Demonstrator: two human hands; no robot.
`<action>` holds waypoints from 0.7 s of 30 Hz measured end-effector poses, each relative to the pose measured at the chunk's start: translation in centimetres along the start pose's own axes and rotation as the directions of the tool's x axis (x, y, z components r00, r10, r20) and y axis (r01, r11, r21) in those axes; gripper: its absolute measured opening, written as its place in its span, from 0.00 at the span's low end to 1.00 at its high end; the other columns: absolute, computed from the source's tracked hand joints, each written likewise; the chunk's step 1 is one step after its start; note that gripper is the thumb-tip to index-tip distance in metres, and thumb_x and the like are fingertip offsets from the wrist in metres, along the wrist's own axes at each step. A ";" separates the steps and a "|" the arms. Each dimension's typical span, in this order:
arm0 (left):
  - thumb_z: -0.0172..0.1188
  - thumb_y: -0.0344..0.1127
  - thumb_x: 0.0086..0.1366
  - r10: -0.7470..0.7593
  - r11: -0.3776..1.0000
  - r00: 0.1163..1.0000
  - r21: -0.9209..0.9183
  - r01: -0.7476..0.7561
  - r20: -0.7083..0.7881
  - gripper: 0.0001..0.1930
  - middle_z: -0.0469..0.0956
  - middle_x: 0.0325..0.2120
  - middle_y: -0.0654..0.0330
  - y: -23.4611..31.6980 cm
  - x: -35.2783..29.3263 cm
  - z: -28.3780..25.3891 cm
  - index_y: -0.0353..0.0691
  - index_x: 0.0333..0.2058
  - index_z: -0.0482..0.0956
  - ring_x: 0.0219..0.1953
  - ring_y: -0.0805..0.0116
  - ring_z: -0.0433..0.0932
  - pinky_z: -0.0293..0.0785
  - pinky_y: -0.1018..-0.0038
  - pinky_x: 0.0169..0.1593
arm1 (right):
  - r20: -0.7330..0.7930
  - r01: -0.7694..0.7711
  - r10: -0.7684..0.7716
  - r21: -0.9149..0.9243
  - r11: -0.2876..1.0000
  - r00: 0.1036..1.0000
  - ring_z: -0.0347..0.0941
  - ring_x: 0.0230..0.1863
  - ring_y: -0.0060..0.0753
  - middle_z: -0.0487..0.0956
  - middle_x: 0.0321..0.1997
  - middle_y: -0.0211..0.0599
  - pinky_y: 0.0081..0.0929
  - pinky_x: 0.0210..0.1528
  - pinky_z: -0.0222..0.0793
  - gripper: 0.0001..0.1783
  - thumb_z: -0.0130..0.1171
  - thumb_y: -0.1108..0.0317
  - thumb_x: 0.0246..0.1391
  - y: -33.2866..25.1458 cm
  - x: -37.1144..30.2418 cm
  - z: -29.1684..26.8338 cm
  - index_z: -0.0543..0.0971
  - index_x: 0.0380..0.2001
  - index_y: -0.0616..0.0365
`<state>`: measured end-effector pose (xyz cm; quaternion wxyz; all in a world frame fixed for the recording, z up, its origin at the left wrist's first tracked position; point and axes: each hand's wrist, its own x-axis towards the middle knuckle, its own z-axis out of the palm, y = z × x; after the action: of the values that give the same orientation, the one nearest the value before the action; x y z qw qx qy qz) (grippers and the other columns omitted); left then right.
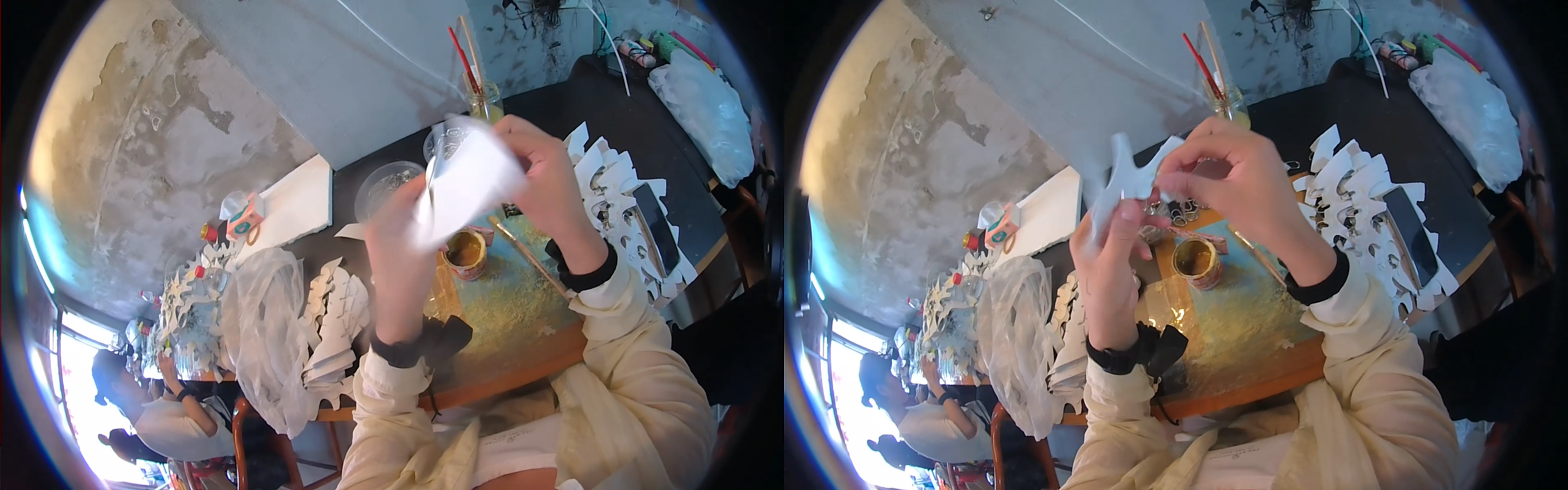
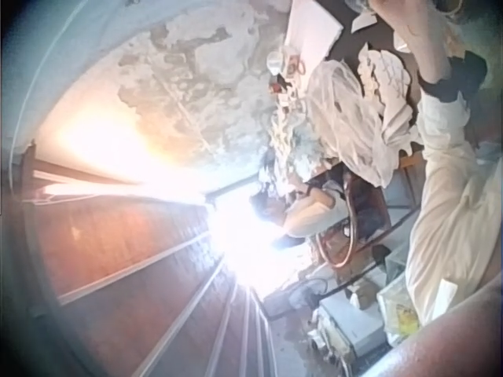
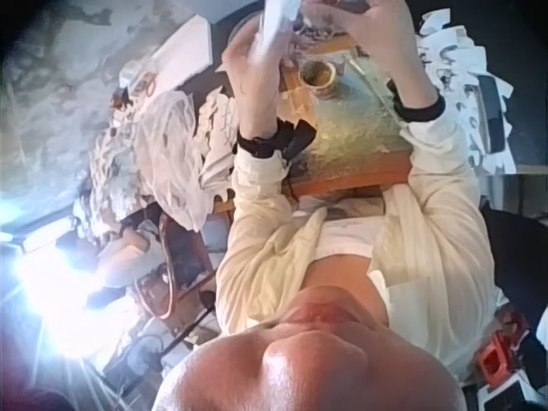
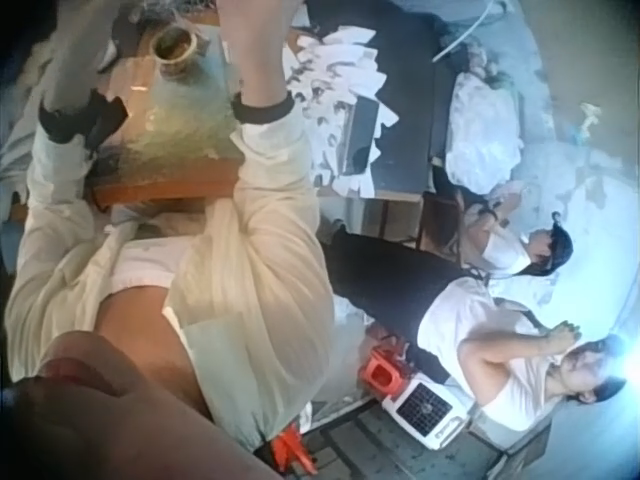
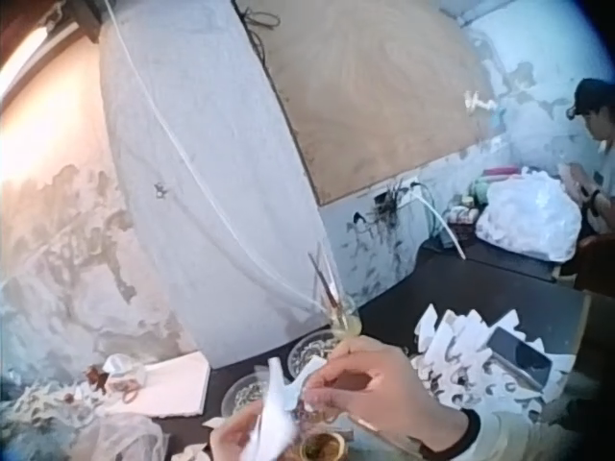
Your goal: Applying glue to white shoe components and attaching metal eyelets.
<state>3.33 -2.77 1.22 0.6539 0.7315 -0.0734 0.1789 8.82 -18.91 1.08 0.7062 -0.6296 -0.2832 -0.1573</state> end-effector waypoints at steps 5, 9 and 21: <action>0.60 0.37 0.66 0.116 0.993 0.980 -0.005 -0.118 -0.164 0.15 0.81 0.34 0.62 -0.5 -0.6 1.8 0.31 0.45 0.78 0.32 0.78 0.78 0.70 0.84 0.30 | 0.078 0.306 -0.313 -0.527 0.793 0.946 0.71 0.31 0.26 0.77 0.26 0.23 0.28 0.45 0.61 0.06 0.72 0.65 0.40 -0.1 0.2 -0.3 0.84 0.23 0.50; 0.59 0.26 0.60 0.283 0.953 0.955 0.135 -0.270 -0.091 0.14 0.81 0.37 0.60 -2.0 -0.4 1.5 0.32 0.46 0.79 0.35 0.78 0.78 0.73 0.84 0.34 | 0.097 0.185 -0.157 -0.550 0.814 0.983 0.69 0.33 0.25 0.78 0.25 0.21 0.29 0.48 0.57 0.09 0.73 0.60 0.37 0.2 0.1 -1.3 0.84 0.22 0.49; 0.57 0.44 0.67 -0.295 0.905 0.955 -0.311 0.291 0.036 0.15 0.81 0.29 0.61 0.1 0.6 0.8 0.34 0.34 0.79 0.28 0.72 0.83 0.61 0.85 0.23 | 0.201 0.621 -0.719 -0.683 0.384 0.666 0.69 0.39 0.27 0.74 0.26 0.16 0.43 0.64 0.51 0.09 0.73 0.67 0.32 0.1 0.1 -0.5 0.83 0.21 0.42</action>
<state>3.99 -3.50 1.42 0.7814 0.6201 0.0135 0.0691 9.08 -19.41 1.01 0.3007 -0.6666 -0.3840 -0.5637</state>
